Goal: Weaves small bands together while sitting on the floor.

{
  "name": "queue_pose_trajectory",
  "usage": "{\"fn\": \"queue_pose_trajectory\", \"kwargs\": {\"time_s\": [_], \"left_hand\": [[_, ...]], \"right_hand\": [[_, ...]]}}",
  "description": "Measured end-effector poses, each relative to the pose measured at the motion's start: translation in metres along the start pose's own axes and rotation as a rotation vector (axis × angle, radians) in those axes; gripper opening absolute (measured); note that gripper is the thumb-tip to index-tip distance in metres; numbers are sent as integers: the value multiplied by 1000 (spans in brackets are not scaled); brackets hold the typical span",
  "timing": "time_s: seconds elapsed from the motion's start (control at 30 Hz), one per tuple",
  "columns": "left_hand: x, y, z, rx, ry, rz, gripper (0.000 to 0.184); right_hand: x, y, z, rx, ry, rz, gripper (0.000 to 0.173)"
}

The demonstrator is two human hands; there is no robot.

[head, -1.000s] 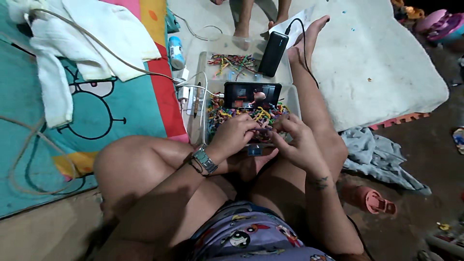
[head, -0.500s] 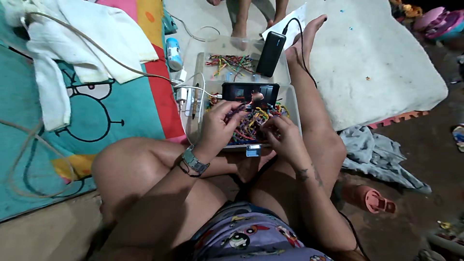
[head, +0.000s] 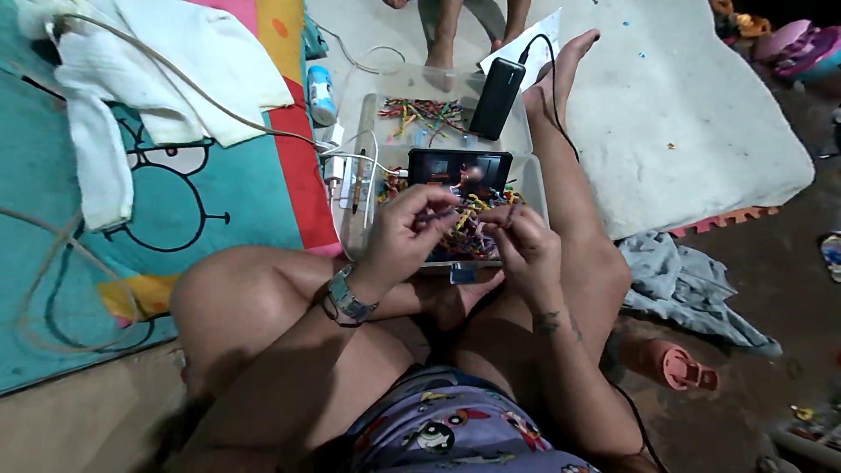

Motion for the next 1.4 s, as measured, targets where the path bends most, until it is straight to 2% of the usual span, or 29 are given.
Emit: {"fn": "queue_pose_trajectory", "kwargs": {"time_s": [0.13, 0.4, 0.5, 0.57, 0.67, 0.7, 0.77, 0.8, 0.87, 0.9, 0.93, 1.03, 1.1, 1.2, 1.4], "left_hand": [[5, 17, -4, -114, 154, -7, 15], [9, 15, -5, -100, 180, -24, 16], [11, 17, -5, -96, 218, -46, 19], [13, 20, -6, -100, 247, -68, 20], [19, 19, -8, -90, 296, -122, 26], [22, 17, -8, -78, 318, -137, 29], [27, 12, -8, -54, 339, -138, 32], [29, 10, -7, -47, 337, -115, 34], [29, 7, -5, -35, 304, -44, 35], [29, 6, -3, -28, 276, -7, 34], [29, 5, -2, -16, 240, 24, 32], [26, -10, -3, 121, 191, 66, 28], [24, -23, -2, 229, 188, 60, 24], [22, -39, -5, 339, 175, 32, 23], [17, -50, -7, 398, 171, -4, 26]], "right_hand": [[-15, 12, -5, -112, -104, 133, 19], [-34, 8, -14, -164, -204, 235, 21], [-25, 18, -11, -210, -222, 305, 18], [3, 44, -5, -311, -96, 337, 16], [48, 90, 16, -572, 272, 415, 16], [55, 96, 28, -616, 305, 451, 18], [45, 84, 60, -535, 162, 550, 17], [30, 68, 75, -383, 22, 597, 17], [0, 31, 82, -25, -338, 628, 40], [-5, 17, 74, 106, -447, 581, 46], [-8, 6, 66, 176, -466, 534, 45], [-9, -15, 37, 274, -324, 455, 40], [-6, -21, 19, 281, -183, 441, 38], [-3, -21, -1, 171, -81, 468, 23], [-20, -19, -20, -35, -157, 699, 9]]}}
Point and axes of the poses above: each hand's wrist, its own z-axis towards the middle knuckle, its own y-axis out of the back of the hand, x = y × z, the point moved 7 cm from there along z, towards the middle knuckle, and after that the axes turned 9 degrees about x, right-handed, at the moved point
